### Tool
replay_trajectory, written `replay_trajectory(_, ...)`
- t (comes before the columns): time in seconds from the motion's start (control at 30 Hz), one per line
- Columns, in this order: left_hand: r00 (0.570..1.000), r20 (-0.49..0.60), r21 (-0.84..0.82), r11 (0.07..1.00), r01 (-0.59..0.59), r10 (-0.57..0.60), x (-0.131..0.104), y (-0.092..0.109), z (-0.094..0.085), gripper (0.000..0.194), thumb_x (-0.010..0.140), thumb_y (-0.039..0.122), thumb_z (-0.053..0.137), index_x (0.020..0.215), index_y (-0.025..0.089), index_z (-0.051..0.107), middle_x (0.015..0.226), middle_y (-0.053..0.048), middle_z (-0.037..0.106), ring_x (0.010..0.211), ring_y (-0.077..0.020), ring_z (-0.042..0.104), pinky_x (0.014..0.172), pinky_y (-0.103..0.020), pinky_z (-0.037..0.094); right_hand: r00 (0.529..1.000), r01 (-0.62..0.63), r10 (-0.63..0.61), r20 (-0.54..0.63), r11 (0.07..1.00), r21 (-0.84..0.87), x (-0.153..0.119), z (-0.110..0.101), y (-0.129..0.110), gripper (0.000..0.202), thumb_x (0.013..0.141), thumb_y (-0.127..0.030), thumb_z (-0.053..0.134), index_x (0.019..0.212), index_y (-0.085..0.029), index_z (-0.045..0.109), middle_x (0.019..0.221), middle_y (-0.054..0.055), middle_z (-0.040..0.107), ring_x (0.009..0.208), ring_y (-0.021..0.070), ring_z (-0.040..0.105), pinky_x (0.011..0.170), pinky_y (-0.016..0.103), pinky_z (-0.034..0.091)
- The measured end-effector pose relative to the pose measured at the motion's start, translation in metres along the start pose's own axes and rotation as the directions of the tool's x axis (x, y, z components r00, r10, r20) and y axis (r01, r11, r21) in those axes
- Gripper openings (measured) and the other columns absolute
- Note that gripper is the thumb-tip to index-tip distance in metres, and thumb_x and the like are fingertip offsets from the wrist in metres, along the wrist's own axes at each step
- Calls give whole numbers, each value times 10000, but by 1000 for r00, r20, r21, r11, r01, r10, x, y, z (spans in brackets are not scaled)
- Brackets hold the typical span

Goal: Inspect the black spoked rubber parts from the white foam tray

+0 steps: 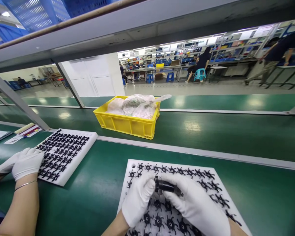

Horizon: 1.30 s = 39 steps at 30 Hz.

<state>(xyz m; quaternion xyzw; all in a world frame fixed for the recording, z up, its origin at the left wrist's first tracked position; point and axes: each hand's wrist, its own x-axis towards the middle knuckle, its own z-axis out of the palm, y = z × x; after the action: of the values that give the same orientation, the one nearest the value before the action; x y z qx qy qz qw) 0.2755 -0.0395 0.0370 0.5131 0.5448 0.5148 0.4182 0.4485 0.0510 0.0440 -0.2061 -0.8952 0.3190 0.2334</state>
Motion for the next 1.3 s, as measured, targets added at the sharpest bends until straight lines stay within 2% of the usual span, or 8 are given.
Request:
replay_trajectory(0.1, 1000, 13, -16, 999, 28, -28, 0, -4, -1, 380, 916, 512, 463, 844, 151, 558, 755, -15, 557, 689, -138, 523, 629, -250, 416, 1000, 24, -24, 10, 999, -45, -1, 1, 0, 279, 952, -290, 546, 1229, -303, 516, 1142, 4, 630, 1017, 184, 594, 878, 316, 481)
replay_trajectory(0.23, 994, 77, -137, 987, 83, -73, 0, -5, -3, 354, 886, 494, 537, 888, 141, 548, 776, -9, 547, 685, -122, 522, 629, -232, 408, 999, 38, -38, -37, 999, -3, -5, 3, 2, 236, 937, -308, 572, 1168, -282, 530, 1071, 8, 642, 945, 180, 608, 822, 307, 490)
replay_trajectory(0.33, 994, 99, -177, 983, 59, -42, -1, -5, -3, 363, 866, 499, 567, 909, 139, 558, 818, -19, 555, 723, -127, 527, 639, -224, 409, 997, 36, -33, -64, 999, 41, -7, 4, 6, 234, 928, -352, 586, 1140, -266, 536, 1040, 20, 641, 906, 184, 614, 779, 305, 500)
replay_trajectory(0.6, 992, 123, -244, 968, 56, -27, -4, 0, 0, 456, 839, 538, 585, 1036, 127, 578, 946, -81, 616, 878, -202, 584, 781, -298, 464, 986, 101, -99, -137, 995, 9, -11, 2, 1, 284, 935, -355, 595, 1198, -316, 496, 1051, -6, 622, 912, 168, 600, 788, 298, 486)
replay_trajectory(0.8, 997, 61, -252, 966, 63, -49, -3, 2, 0, 417, 794, 485, 675, 987, 122, 606, 927, -85, 634, 868, -202, 595, 781, -300, 457, 974, 146, -148, -171, 989, -27, -12, 3, 2, 258, 941, -349, 582, 1179, -299, 495, 987, -3, 621, 845, 164, 603, 736, 296, 486)
replay_trajectory(0.97, 995, 81, -312, 946, 82, -60, -4, 5, 0, 527, 743, 546, 698, 1037, 119, 599, 986, -114, 636, 905, -224, 585, 810, -334, 461, 966, 164, -170, -194, 985, -45, -11, 4, 4, 274, 947, -336, 577, 1203, -292, 488, 1012, 13, 623, 884, 175, 605, 772, 309, 481)
replay_trajectory(1.13, 999, 38, -239, 970, 39, -31, -6, 1, 0, 452, 756, 472, 722, 1048, 147, 610, 988, -96, 642, 879, -199, 590, 835, -331, 462, 966, 169, -175, -191, 985, -45, -11, 4, 4, 272, 947, -358, 571, 1198, -295, 490, 1011, 14, 622, 894, 179, 602, 779, 314, 479)
replay_trajectory(1.3, 999, 27, -206, 979, -10, 16, -10, 1, 1, 436, 732, 401, 767, 1071, 177, 608, 1051, -84, 643, 990, -227, 597, 847, -304, 465, 967, 155, -159, -200, 987, -34, -11, 3, 3, 262, 924, -404, 585, 1150, -294, 510, 951, 4, 633, 832, 172, 621, 723, 295, 496)
